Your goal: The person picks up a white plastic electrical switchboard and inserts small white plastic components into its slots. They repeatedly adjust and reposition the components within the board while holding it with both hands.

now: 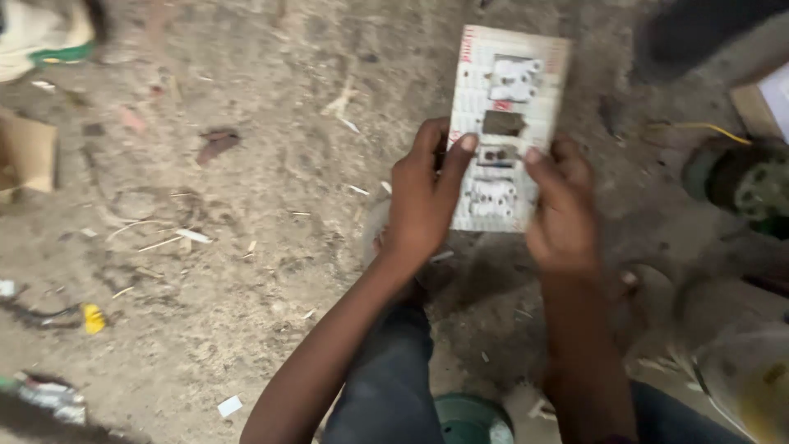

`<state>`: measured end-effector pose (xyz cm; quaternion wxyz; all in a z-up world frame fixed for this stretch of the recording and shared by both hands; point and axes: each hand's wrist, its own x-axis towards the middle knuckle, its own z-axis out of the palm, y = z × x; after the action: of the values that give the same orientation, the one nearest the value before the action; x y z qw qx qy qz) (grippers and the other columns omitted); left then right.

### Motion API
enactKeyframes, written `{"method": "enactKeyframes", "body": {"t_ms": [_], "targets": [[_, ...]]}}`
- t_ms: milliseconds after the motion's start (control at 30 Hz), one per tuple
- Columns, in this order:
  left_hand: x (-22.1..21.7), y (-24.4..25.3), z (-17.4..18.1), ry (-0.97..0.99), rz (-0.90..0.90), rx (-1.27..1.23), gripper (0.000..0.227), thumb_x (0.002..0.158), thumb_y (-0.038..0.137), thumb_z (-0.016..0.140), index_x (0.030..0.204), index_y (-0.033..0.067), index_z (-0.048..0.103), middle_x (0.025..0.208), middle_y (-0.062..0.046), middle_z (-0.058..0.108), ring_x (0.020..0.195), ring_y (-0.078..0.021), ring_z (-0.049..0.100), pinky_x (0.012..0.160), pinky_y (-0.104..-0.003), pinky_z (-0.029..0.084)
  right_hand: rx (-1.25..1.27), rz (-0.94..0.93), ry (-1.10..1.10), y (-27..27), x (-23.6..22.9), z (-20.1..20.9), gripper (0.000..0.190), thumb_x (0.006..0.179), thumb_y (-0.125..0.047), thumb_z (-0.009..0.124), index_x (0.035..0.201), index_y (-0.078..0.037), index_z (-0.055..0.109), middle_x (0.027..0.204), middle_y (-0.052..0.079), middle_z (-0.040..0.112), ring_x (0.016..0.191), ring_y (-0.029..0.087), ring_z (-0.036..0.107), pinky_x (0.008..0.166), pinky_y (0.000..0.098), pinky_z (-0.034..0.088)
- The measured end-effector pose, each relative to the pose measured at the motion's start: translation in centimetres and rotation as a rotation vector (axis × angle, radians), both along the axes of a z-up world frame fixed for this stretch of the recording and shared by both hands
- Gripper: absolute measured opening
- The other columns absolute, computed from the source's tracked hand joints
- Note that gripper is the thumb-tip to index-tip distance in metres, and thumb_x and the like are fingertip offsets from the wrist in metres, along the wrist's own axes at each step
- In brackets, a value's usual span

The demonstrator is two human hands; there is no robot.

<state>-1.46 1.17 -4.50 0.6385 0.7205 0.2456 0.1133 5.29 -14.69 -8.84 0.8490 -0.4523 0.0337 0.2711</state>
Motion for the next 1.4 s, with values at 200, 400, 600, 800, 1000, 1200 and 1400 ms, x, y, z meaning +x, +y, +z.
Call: {"method": "enactKeyframes", "body": {"t_ms": [200,400,600,800,1000,1200,1400], "targets": [[-1.3,-1.1,-7.2,-0.011,-0.004,-0.295,0.031,0.103,0.012,0.064,0.128,-0.0056,0.066,0.106,-0.011,0.076,0.091,-0.0132,0.068,0.08,-0.028,0.056,-0.035,-0.153,0.009,-0.1,-1.7,-3.2,0.02,0.105,-0.001,0.059,0.123,0.007,0.059,0.116,0.014,0.072,0.104,0.02,0.07,0.096,0.0365,0.058],[-3.3,1.6,-5.1,0.012,0.151,-0.373,0.029,0.103,0.008,0.062,0.127,-0.0063,0.068,0.112,-0.013,0.076,0.096,-0.0142,0.07,0.085,-0.027,0.056,0.053,0.002,0.048,2.8,-2.4,-2.4,0.026,0.101,0.003,0.065,0.125,0.006,0.057,0.117,0.016,0.071,0.105,0.02,0.071,0.095,0.0363,0.057],[-5.9,0.2,-4.1,0.006,0.308,-0.491,0.04,0.096,0.001,0.067,0.135,-0.0051,0.059,0.122,-0.013,0.072,0.108,-0.0155,0.069,0.094,-0.028,0.056,0.127,-0.184,0.261,4.0,-6.4,-6.1,0.031,0.097,-0.002,0.066,0.126,0.004,0.057,0.116,0.015,0.071,0.104,0.021,0.071,0.093,0.0375,0.057],[-5.9,1.3,-4.5,-0.136,0.473,-0.665,0.036,0.091,-0.007,0.07,0.127,-0.0069,0.061,0.111,-0.012,0.072,0.098,-0.0183,0.07,0.085,-0.031,0.059,-0.157,0.132,-0.051,3.8,-5.4,-3.8,0.034,0.104,-0.009,0.061,0.137,0.001,0.057,0.124,0.009,0.067,0.112,0.017,0.063,0.1,0.0359,0.052],[-5.6,2.5,-4.3,-0.138,0.42,-0.461,0.035,0.092,-0.007,0.073,0.125,-0.0033,0.062,0.108,-0.013,0.073,0.097,-0.016,0.069,0.085,-0.028,0.057,-0.533,0.101,-0.365,-1.6,-0.8,-6.5,0.019,0.103,-0.009,0.062,0.12,-0.002,0.067,0.117,0.009,0.072,0.102,0.02,0.071,0.09,0.0372,0.058],[-5.8,1.6,-4.9,-0.113,0.337,-0.285,0.033,0.089,-0.003,0.078,0.12,0.0007,0.065,0.111,-0.006,0.072,0.107,-0.0155,0.069,0.095,-0.028,0.057,-1.125,0.119,-1.371,-4.8,0.5,-12.8,0.019,0.092,0.001,0.065,0.11,-0.002,0.071,0.12,0.019,0.067,0.11,0.038,0.063,0.096,0.0463,0.053],[-5.3,1.3,-2.5,-0.088,0.264,-0.247,0.031,0.091,-0.003,0.076,0.119,0.0023,0.064,0.112,-0.007,0.073,0.107,-0.0148,0.071,0.094,-0.028,0.057,-1.227,0.302,-1.355,-4.8,0.5,-12.7,0.02,0.095,0.001,0.061,0.111,0.0,0.073,0.111,0.019,0.068,0.104,0.039,0.064,0.092,0.0478,0.053]]}}
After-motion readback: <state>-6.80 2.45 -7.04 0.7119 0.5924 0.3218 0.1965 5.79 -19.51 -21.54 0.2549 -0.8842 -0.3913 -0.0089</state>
